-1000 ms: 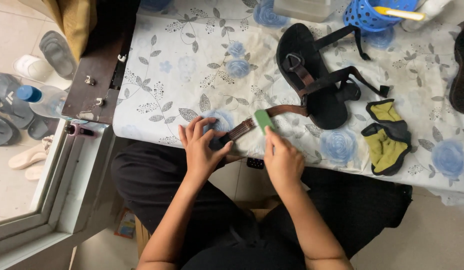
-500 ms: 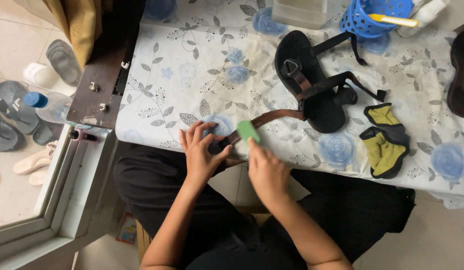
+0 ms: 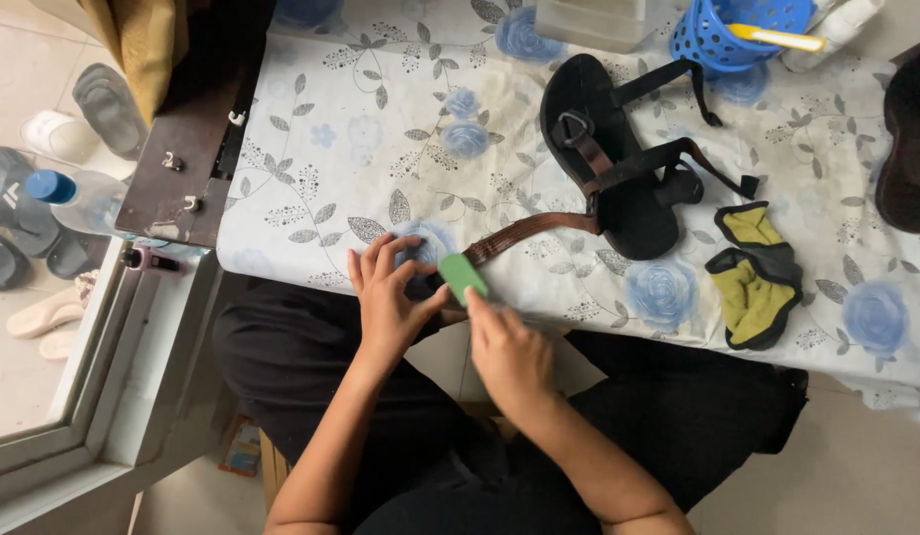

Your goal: The person scrubs the brown straps of a black sandal using a green brush. They hold the sandal steady with one hand while scrubbing the straps with the other, occasionally dipping the brush into a container of water.

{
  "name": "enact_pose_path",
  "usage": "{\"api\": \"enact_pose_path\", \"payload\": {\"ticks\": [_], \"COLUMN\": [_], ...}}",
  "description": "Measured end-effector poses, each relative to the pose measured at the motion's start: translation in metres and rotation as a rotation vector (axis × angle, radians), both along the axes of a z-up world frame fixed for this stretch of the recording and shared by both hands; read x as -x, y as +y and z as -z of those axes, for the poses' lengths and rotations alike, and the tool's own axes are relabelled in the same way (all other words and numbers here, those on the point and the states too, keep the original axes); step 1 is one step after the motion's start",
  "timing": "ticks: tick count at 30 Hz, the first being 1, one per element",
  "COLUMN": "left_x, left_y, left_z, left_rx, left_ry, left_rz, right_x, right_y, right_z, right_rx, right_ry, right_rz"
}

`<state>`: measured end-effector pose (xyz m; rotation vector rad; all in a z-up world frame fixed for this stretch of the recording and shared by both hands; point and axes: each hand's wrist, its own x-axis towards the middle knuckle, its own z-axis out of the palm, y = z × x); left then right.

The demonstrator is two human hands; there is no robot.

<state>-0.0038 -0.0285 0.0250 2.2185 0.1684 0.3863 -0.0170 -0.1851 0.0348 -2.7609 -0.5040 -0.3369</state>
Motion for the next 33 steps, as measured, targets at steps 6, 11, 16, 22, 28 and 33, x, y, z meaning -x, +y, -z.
{"api": "enact_pose_path", "payload": {"ticks": [6, 11, 16, 22, 28, 33], "left_x": [-0.001, 0.001, -0.001, -0.001, 0.001, 0.0], "left_y": [-0.001, 0.0, -0.001, -0.002, -0.004, -0.003], "left_z": [-0.001, -0.001, 0.001, -0.001, -0.001, -0.003], "left_rx": [0.001, 0.0, 0.001, -0.002, -0.02, -0.012], "left_ry": [0.005, 0.005, -0.017, -0.005, -0.011, 0.015], "left_rz": [-0.009, 0.002, -0.011, -0.017, -0.024, -0.024], "right_x": [-0.027, 0.006, -0.019, 0.01, -0.039, 0.014], "right_y": [-0.011, 0.014, 0.027, 0.003, -0.021, 0.01], "right_z": [0.004, -0.019, -0.001, -0.005, 0.009, -0.016], "right_rx": [-0.049, 0.155, 0.106, 0.126, 0.01, 0.132], "right_ry": [0.058, -0.118, -0.202, -0.036, -0.018, -0.152], "right_rz": [0.06, 0.034, 0.089, 0.088, 0.32, 0.065]}}
